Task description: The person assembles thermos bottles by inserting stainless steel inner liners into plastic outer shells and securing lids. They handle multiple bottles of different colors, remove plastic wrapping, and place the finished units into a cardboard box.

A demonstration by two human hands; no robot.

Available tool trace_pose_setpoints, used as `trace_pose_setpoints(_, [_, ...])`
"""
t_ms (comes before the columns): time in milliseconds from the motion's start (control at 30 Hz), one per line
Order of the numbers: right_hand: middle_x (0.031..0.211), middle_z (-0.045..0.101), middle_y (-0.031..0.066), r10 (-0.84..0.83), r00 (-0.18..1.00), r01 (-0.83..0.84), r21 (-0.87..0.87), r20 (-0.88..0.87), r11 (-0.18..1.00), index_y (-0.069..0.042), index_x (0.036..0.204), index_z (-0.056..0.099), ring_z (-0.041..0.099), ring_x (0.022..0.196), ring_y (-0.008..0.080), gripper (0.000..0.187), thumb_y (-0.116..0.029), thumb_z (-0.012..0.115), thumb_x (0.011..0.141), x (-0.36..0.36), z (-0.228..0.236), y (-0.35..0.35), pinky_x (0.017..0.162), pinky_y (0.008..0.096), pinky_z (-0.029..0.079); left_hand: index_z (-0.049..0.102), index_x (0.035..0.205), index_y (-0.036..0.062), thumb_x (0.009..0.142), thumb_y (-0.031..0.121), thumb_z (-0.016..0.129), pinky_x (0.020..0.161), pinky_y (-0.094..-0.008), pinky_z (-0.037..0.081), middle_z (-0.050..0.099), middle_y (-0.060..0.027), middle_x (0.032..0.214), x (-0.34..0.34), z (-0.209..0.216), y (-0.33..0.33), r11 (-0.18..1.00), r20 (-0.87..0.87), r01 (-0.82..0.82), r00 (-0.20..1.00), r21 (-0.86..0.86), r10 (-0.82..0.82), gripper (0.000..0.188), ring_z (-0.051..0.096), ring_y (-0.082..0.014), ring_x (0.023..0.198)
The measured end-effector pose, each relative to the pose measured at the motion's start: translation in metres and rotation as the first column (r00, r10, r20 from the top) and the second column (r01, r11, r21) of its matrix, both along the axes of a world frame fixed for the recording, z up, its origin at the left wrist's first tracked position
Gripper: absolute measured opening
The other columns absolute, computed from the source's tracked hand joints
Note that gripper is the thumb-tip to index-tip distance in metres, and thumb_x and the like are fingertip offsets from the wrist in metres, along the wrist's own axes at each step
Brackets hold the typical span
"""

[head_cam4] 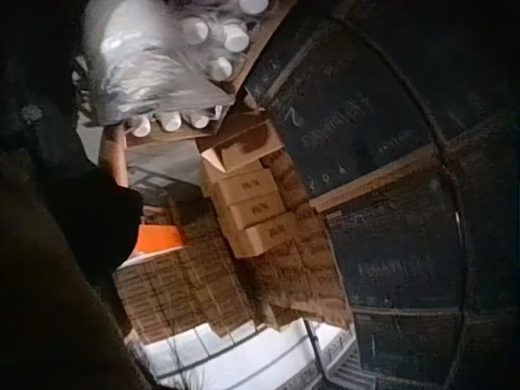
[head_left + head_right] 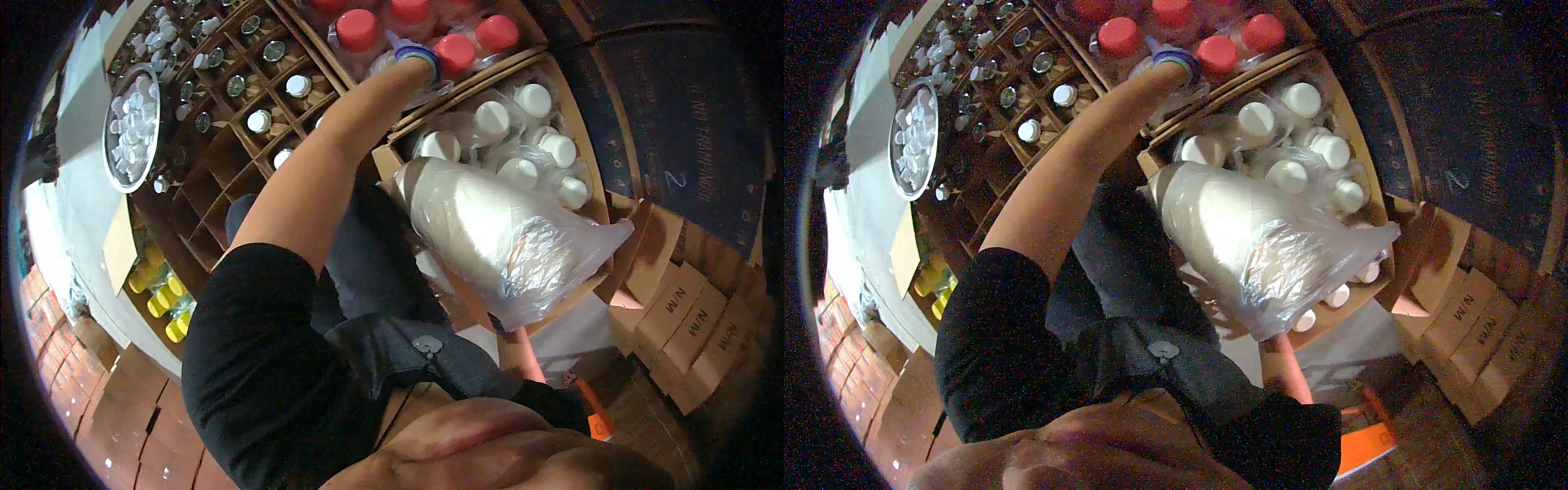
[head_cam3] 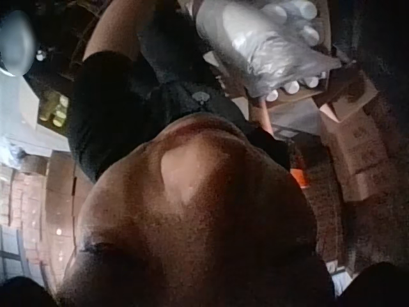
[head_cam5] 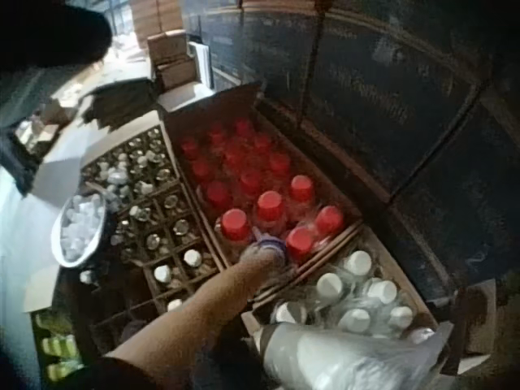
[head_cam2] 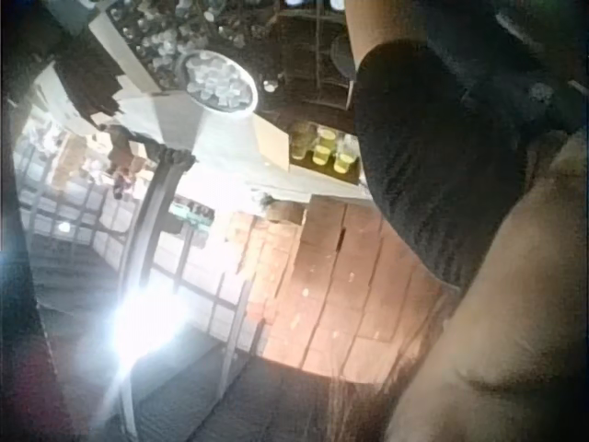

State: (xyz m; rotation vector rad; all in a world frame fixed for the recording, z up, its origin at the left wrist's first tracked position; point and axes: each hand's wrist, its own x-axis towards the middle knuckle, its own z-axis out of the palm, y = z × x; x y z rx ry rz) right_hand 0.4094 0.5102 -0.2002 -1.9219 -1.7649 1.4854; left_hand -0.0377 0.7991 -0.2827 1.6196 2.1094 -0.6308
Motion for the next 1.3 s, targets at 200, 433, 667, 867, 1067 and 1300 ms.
trace_pose_setpoints(200, [0.112,0.064,0.0204,0.028,0.999,-0.028,0.005,-0.026,1.0,-0.006,0.108,0.068,0.063,0.1,0.0382,0.032,-0.019,0.065,0.079,-0.007,0.001,-0.002,0.089,0.0459,0.05,0.068,0.118,0.0218,0.088,0.04,0.054,0.105,-0.076,0.011,0.065,-0.0012,0.125,-0.01,-0.046,0.009,0.983,0.219,-0.075,0.975,0.165,0.038,0.038,0.057,-0.027,0.121])
trace_pose_setpoints(433, [0.113,0.065,0.0213,0.145,0.983,-0.11,0.283,-0.108,0.953,-0.006,0.109,0.069,0.064,0.1,0.0385,0.033,-0.019,0.065,0.079,-0.035,0.016,0.027,0.088,0.0459,0.05,0.071,0.11,0.0224,0.091,0.05,0.05,0.108,-0.0634,0.02,0.067,-0.0065,0.116,-0.039,0.042,-0.062,0.883,0.365,-0.163,0.931,0.44,-0.01,0.04,0.06,-0.0294,0.113])
trace_pose_setpoints(667, [0.116,0.063,0.0161,0.338,0.914,-0.377,0.783,0.227,0.494,-0.005,0.122,0.061,0.062,0.1,0.0349,0.038,-0.012,0.059,0.084,-0.045,0.04,0.107,0.094,0.0471,0.046,0.071,0.106,0.0128,0.091,0.033,0.064,0.084,-0.0376,0.05,0.071,-0.008,0.1,-0.064,0.131,-0.123,0.511,0.686,-0.505,0.679,0.696,-0.262,0.026,0.068,-0.0209,0.088])
trace_pose_setpoints(867, [0.128,0.057,0.0148,0.016,0.772,0.34,0.433,-0.636,0.835,0.001,0.126,0.055,0.055,0.115,0.0284,0.037,-0.004,0.057,0.089,-0.159,0.025,0.205,0.109,0.0471,0.035,0.064,0.115,0.0019,0.091,0.02,0.065,0.08,-0.0295,0.053,0.065,-0.0106,0.109,-0.107,0.299,-0.211,0.088,0.616,-0.62,0.734,0.779,-0.287,0.03,0.064,-0.0183,0.093])
trace_pose_setpoints(1067, [0.125,0.06,0.0159,-0.081,0.754,0.411,0.372,-0.652,0.833,0.003,0.121,0.058,0.055,0.115,0.0304,0.053,-0.031,0.071,0.083,-0.297,-0.029,0.269,0.1,0.0414,0.042,0.067,0.109,-0.0037,0.095,0.019,0.061,0.077,-0.0285,0.051,0.069,-0.0064,0.099,-0.105,0.365,-0.297,-0.172,0.682,-0.814,0.563,0.555,-0.467,0.027,0.066,-0.0165,0.083])
trace_pose_setpoints(1300, [0.13,0.056,0.0248,0.139,0.99,-0.131,0.323,-0.005,0.937,0.004,0.13,0.054,0.05,0.125,0.0349,0.075,-0.054,0.063,0.083,-0.333,-0.095,0.306,0.106,0.0388,0.036,0.067,0.11,-0.0027,0.096,0.019,0.06,0.07,-0.0248,0.049,0.07,-0.0061,0.098,-0.108,0.366,-0.421,-0.275,0.729,-0.734,0.67,0.621,-0.142,0.027,0.06,-0.0106,0.077])
